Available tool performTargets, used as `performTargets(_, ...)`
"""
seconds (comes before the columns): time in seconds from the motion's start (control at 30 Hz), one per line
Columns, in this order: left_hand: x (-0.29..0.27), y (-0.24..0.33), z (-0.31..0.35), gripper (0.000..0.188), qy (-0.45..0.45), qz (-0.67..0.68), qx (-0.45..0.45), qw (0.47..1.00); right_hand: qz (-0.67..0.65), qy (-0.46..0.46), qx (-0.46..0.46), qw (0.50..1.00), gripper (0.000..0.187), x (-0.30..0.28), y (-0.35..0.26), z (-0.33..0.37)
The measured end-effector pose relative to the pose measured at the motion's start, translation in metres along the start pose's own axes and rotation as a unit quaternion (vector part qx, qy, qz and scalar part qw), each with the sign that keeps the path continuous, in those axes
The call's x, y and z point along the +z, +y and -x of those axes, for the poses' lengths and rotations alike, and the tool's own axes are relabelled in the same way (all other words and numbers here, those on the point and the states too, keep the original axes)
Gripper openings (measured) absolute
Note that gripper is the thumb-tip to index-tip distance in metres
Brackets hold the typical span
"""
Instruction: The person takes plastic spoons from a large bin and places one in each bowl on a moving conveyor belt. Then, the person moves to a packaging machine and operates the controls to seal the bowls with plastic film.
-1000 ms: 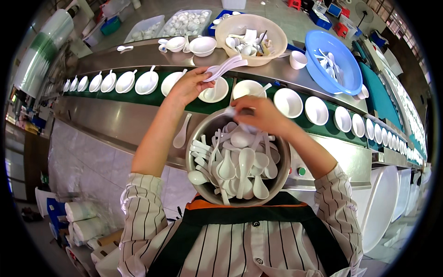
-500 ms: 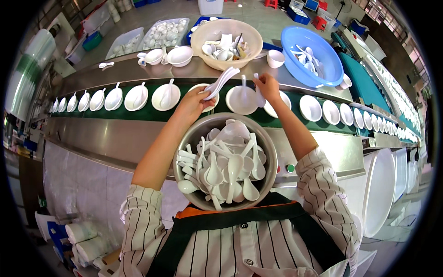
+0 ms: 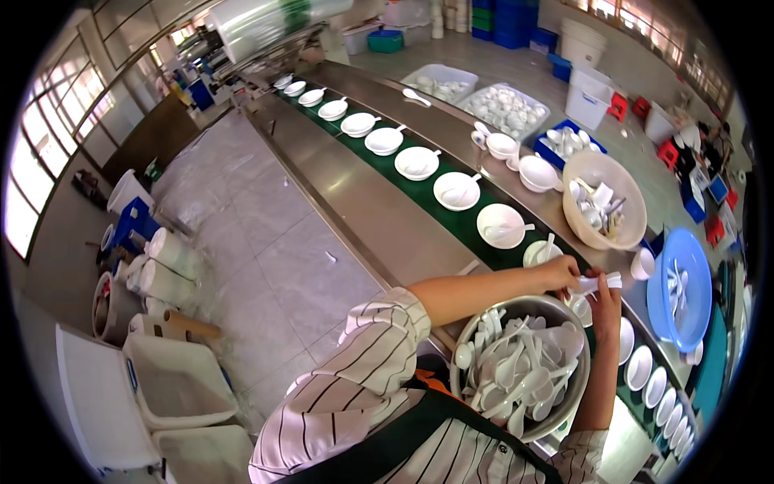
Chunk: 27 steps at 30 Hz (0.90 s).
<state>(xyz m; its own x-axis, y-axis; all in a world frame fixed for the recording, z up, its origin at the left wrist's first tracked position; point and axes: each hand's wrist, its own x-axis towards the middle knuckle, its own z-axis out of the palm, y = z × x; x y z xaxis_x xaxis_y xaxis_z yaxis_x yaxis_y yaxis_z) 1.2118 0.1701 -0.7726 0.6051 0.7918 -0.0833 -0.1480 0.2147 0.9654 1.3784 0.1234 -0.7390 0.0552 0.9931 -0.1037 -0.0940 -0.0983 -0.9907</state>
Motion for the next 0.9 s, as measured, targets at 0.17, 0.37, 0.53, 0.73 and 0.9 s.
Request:
performTargets(0.17, -0.009, 0.008, 0.013, 0.034, -0.036, -0.096, -0.018, 0.995, 0.223, 0.109, -0.19, 0.95, 0.025, -0.068, 0.005, -0.03)
performTargets(0.37, -0.019, 0.019, 0.068, 0.051, -0.171, -0.327, -0.1, 0.924, 0.677, 0.161, -0.127, 0.707, 0.035, -0.133, 0.051, -0.031)
performTargets(0.53, -0.03, -0.01, 0.071, 0.051, -0.113, -0.243, -0.092, 0.959, 0.579, 0.257, -0.104, 0.767, 0.041, -0.11, 0.043, -0.025)
performTargets(0.73, -0.004, -0.008, 0.055, 0.055, -0.108, -0.258, -0.129, 0.951, 0.632, 0.298, -0.083, 0.711, 0.036, -0.149, 0.028, 0.007)
performTargets(0.9, 0.004, -0.013, 0.049, 0.057, -0.125, -0.249, -0.143, 0.95, 0.559, 0.324, -0.101, 0.757, 0.044, -0.155, 0.031, 0.004)
